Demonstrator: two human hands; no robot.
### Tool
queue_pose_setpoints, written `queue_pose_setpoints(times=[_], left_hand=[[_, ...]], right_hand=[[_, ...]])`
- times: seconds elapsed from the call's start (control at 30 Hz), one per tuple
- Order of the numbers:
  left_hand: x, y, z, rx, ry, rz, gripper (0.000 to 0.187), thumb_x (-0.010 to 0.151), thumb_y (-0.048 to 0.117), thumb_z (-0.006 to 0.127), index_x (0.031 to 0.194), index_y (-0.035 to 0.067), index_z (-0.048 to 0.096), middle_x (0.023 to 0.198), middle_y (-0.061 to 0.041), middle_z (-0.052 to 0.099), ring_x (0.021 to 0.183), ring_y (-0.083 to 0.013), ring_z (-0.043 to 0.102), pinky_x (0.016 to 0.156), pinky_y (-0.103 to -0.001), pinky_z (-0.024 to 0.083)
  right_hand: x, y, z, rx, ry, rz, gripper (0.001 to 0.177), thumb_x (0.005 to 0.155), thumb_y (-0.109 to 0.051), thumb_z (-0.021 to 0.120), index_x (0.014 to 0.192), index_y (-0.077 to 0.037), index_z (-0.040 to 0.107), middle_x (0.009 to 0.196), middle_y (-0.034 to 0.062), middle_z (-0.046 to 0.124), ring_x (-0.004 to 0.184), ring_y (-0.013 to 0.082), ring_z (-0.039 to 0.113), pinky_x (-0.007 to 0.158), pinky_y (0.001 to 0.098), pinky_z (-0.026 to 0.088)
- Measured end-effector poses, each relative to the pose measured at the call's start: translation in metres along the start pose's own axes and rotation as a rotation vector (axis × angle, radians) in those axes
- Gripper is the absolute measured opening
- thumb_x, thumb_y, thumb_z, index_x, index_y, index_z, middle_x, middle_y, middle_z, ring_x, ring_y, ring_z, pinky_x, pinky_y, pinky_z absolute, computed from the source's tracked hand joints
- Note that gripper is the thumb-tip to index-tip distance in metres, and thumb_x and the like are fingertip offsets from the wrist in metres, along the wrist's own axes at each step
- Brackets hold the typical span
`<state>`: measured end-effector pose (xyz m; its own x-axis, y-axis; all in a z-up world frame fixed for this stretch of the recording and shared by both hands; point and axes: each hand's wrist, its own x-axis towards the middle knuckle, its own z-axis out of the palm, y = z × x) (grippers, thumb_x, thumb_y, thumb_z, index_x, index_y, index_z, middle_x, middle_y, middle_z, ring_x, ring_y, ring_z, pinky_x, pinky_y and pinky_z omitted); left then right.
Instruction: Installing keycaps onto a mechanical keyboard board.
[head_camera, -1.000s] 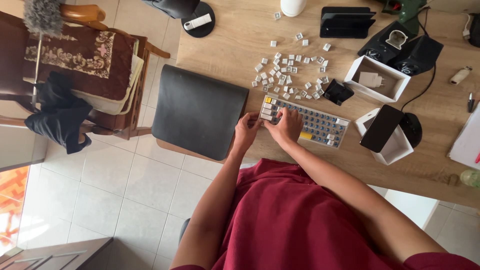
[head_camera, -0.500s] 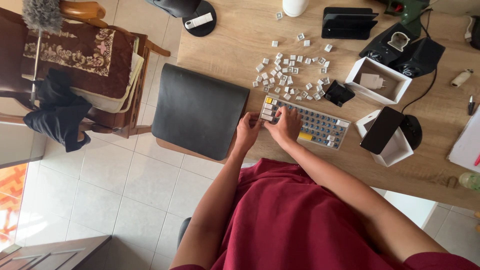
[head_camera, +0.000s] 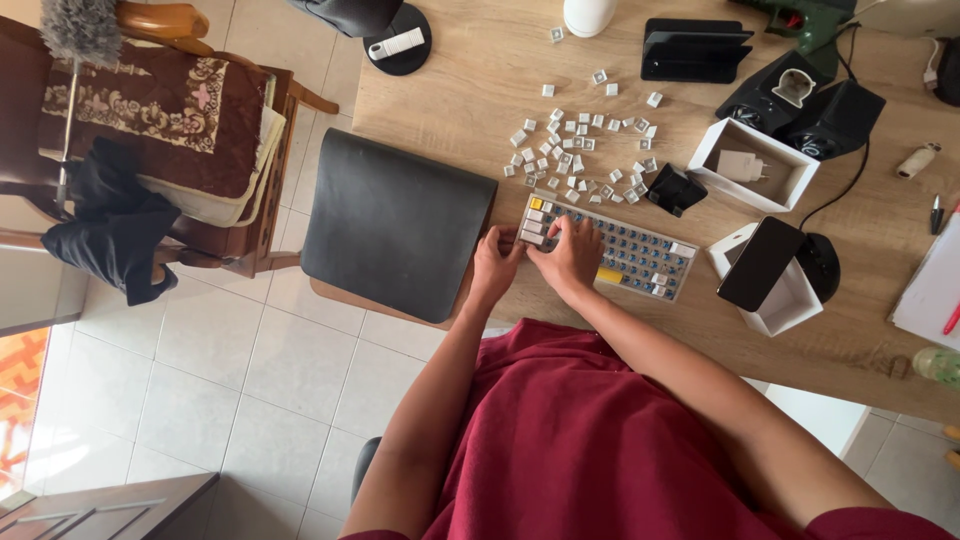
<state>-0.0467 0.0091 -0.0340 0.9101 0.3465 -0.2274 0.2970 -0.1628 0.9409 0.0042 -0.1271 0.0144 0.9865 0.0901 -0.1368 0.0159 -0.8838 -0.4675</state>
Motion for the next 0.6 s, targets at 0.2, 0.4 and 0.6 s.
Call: queue_pose_setpoints(times=[0.2, 0.4, 0.6], left_hand=[[-0.003, 0.005, -0.003, 0.014, 0.009, -0.038, 0.027, 0.092, 0.011, 0.073, 0.115, -0.001, 0.066, 0.102, -0.013, 0.071, 0.086, -0.0180, 0.072, 0.079, -0.031, 0.059], [-0.006, 0.008, -0.005, -0.091, 0.003, -0.012, 0.025, 0.096, 0.012, 0.071, 0.115, -0.002, 0.066, 0.105, -0.012, 0.071, 0.088, -0.0176, 0.072, 0.080, -0.031, 0.060], [-0.007, 0.014, -0.007, -0.069, 0.008, -0.051, 0.025, 0.095, 0.012, 0.071, 0.115, -0.002, 0.067, 0.105, -0.014, 0.068, 0.088, -0.0196, 0.072, 0.081, -0.032, 0.060]], right_hand=[[0.040, 0.008, 0.003, 0.239, 0.195, -0.322, 0.018, 0.103, -0.028, 0.073, 0.095, -0.017, 0.060, 0.082, 0.0003, 0.059, 0.078, 0.0185, 0.056, 0.084, 0.0383, 0.045], [0.137, -0.007, -0.006, -0.054, 0.213, -0.566, 0.013, 0.092, -0.014, 0.076, 0.102, -0.016, 0.068, 0.092, 0.0025, 0.065, 0.090, 0.0224, 0.060, 0.079, 0.0365, 0.045], [0.173, -0.021, -0.015, -0.341, -0.077, -0.792, 0.026, 0.085, -0.023, 0.082, 0.110, -0.028, 0.076, 0.101, 0.0002, 0.069, 0.099, 0.0207, 0.059, 0.088, 0.0404, 0.040]])
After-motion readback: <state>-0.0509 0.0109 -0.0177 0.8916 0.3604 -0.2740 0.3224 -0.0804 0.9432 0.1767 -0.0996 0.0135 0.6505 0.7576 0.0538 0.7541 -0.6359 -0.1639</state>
